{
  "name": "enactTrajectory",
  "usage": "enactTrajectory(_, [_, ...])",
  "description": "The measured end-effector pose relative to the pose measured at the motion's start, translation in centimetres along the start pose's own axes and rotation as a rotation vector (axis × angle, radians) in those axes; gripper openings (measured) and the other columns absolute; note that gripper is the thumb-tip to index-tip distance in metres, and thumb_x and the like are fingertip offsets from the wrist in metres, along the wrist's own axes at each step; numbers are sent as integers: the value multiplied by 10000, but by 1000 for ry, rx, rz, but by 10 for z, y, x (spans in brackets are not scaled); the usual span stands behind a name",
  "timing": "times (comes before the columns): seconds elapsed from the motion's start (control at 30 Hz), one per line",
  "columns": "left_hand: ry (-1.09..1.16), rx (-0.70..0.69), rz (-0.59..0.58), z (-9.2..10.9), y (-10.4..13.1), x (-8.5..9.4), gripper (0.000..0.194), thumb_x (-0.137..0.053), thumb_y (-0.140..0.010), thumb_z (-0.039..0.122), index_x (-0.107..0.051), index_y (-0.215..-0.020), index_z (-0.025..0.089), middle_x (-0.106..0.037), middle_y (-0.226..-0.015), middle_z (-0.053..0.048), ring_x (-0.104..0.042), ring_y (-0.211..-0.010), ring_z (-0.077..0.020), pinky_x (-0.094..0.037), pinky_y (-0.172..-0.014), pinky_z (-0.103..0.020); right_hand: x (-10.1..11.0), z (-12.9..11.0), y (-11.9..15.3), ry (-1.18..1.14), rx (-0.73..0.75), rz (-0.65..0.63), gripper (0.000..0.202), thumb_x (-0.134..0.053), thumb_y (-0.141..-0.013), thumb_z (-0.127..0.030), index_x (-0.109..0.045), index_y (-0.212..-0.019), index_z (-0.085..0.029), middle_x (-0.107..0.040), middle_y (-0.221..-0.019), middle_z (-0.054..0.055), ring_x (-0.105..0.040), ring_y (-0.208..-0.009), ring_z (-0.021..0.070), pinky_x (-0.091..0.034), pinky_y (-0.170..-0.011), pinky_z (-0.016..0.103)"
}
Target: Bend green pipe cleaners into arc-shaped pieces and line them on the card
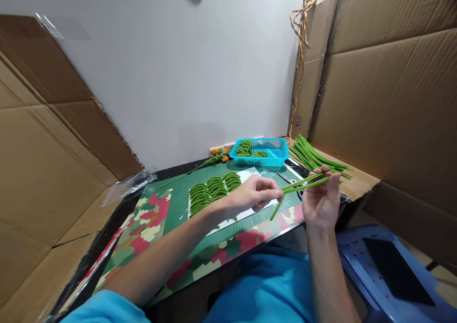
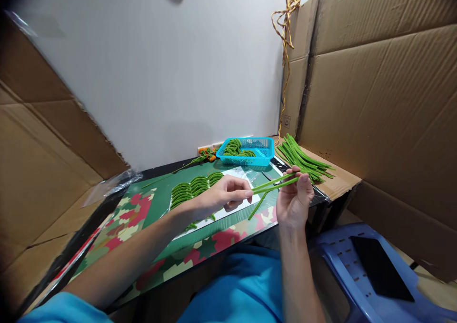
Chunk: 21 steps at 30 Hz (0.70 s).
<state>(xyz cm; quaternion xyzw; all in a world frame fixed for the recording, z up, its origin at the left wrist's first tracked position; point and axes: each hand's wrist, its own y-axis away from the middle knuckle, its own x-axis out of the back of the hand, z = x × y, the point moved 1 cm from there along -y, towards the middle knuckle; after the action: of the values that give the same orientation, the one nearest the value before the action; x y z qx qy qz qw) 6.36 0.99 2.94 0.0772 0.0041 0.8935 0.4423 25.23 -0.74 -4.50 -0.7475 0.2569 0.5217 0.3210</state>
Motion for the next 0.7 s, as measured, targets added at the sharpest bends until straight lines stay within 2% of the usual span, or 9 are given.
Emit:
enactTrajectory(0.33, [80, 14, 5, -1, -1, 2, 444, -772, -898, 553, -720, -871, 113, -345, -504, 95, -242, -444, -52, -155, -452, -213, 4, -5, -8, -20, 19, 45, 309, -1028, -629, -326, -778, -781, -226, -806, -886, -38, -761, -790, 84, -656, -765, 183])
enactTrajectory(0.7, [86, 46, 7, -4, -1, 2, 396, -771, -895, 513, -734, -873, 120, -326, -545, 93, -238, -460, -48, -145, -459, -208, 8, -2, -11, 11, 74, 33, 291, -1034, -614, -310, -791, -766, -258, -814, -895, -49, -746, -770, 76, -642, -734, 179])
